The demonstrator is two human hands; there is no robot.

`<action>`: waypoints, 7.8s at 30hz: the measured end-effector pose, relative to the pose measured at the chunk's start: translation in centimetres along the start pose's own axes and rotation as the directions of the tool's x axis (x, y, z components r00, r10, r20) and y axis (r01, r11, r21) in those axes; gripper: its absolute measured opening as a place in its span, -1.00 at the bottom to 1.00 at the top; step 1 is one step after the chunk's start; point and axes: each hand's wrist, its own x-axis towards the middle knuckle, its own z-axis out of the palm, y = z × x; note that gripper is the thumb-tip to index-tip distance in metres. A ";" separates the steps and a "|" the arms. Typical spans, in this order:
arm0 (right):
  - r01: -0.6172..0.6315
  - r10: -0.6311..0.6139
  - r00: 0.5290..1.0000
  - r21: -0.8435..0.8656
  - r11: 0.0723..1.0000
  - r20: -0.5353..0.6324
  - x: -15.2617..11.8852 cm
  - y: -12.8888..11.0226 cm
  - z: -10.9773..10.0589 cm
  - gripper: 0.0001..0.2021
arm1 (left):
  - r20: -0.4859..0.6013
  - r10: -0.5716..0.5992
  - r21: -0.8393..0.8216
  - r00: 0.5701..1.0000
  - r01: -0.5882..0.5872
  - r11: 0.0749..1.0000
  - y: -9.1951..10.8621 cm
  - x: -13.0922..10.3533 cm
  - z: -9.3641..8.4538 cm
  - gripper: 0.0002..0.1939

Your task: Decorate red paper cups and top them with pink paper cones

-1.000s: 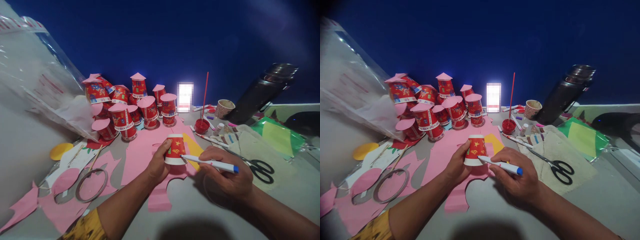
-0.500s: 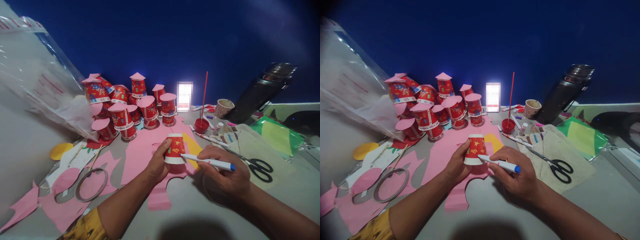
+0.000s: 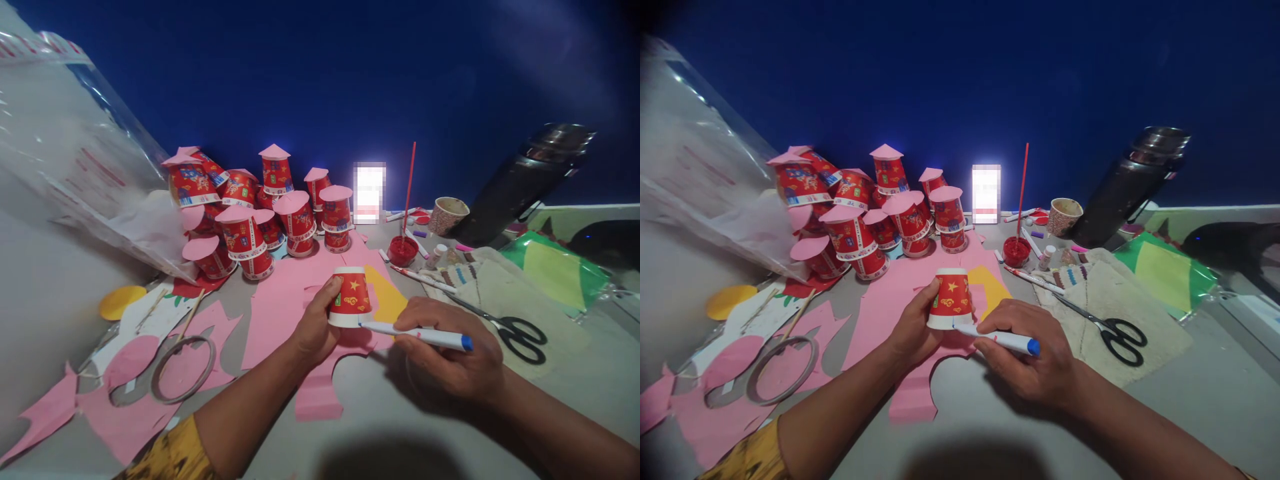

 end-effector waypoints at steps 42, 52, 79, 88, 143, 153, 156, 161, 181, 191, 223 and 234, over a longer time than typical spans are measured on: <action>-0.039 0.047 0.994 0.077 0.996 -0.103 -0.5 0.5 0.6 -0.84 | 0.053 0.016 -0.007 0.998 -0.016 1.000 0.1 -0.1 -0.1 -0.64; 0.000 0.002 0.996 0.029 1.000 -0.090 -0.1 0.3 0.5 -0.84 | 0.102 0.022 0.019 0.995 -0.024 1.000 -0.1 0.0 -0.3 -0.60; -0.020 0.017 0.997 -0.039 0.999 -0.076 -0.6 0.5 0.4 -0.87 | 0.051 0.028 -0.016 0.998 -0.027 1.000 -0.3 0.0 0.0 -0.64; 0.012 -0.019 0.996 -0.081 0.997 -0.088 0.1 0.0 0.0 -0.94 | 0.042 0.011 0.010 0.999 -0.011 1.000 -0.1 -0.1 -0.1 -0.62; -0.022 0.002 0.991 -0.146 0.989 -0.136 0.0 0.2 -0.2 -0.96 | 0.065 0.013 -0.022 0.998 -0.012 1.000 -0.1 0.0 -0.2 -0.69; -0.017 -0.015 0.986 -0.193 0.981 -0.164 -0.1 0.3 -0.3 -0.96 | 0.040 0.034 -0.055 0.999 -0.032 0.998 -0.3 0.2 -0.5 -0.70; -0.031 0.002 0.988 -0.181 0.983 -0.157 0.0 0.3 -0.4 -0.95 | 0.036 0.023 -0.048 0.999 -0.021 0.999 -0.2 0.1 -0.3 -0.70; -0.015 -0.014 0.987 -0.180 0.984 -0.161 -0.2 0.4 -0.3 -0.94 | 0.043 0.012 -0.041 0.999 -0.010 0.999 0.0 0.0 -0.1 -0.69; 0.020 -0.026 0.999 -0.112 0.993 -0.048 0.2 -0.1 -0.7 -0.96 | 0.036 0.028 -0.013 0.999 -0.027 1.000 0.0 -0.1 -0.2 -0.73; 0.013 -0.015 0.999 -0.044 0.999 -0.048 0.5 -0.1 -0.8 -0.92 | 0.021 0.025 -0.017 0.999 -0.024 1.000 -0.1 0.1 -0.2 -0.76; 0.015 -0.014 1.000 0.011 1.000 -0.019 0.0 0.3 -0.7 -0.92 | 0.107 0.044 -0.006 0.993 -0.043 0.999 -0.2 -0.1 -0.2 -0.79; -0.001 0.001 0.999 0.004 1.000 -0.050 -0.1 0.4 -0.6 -0.90 | 0.138 0.027 0.015 0.990 -0.029 0.999 -0.2 -0.3 -0.3 -0.76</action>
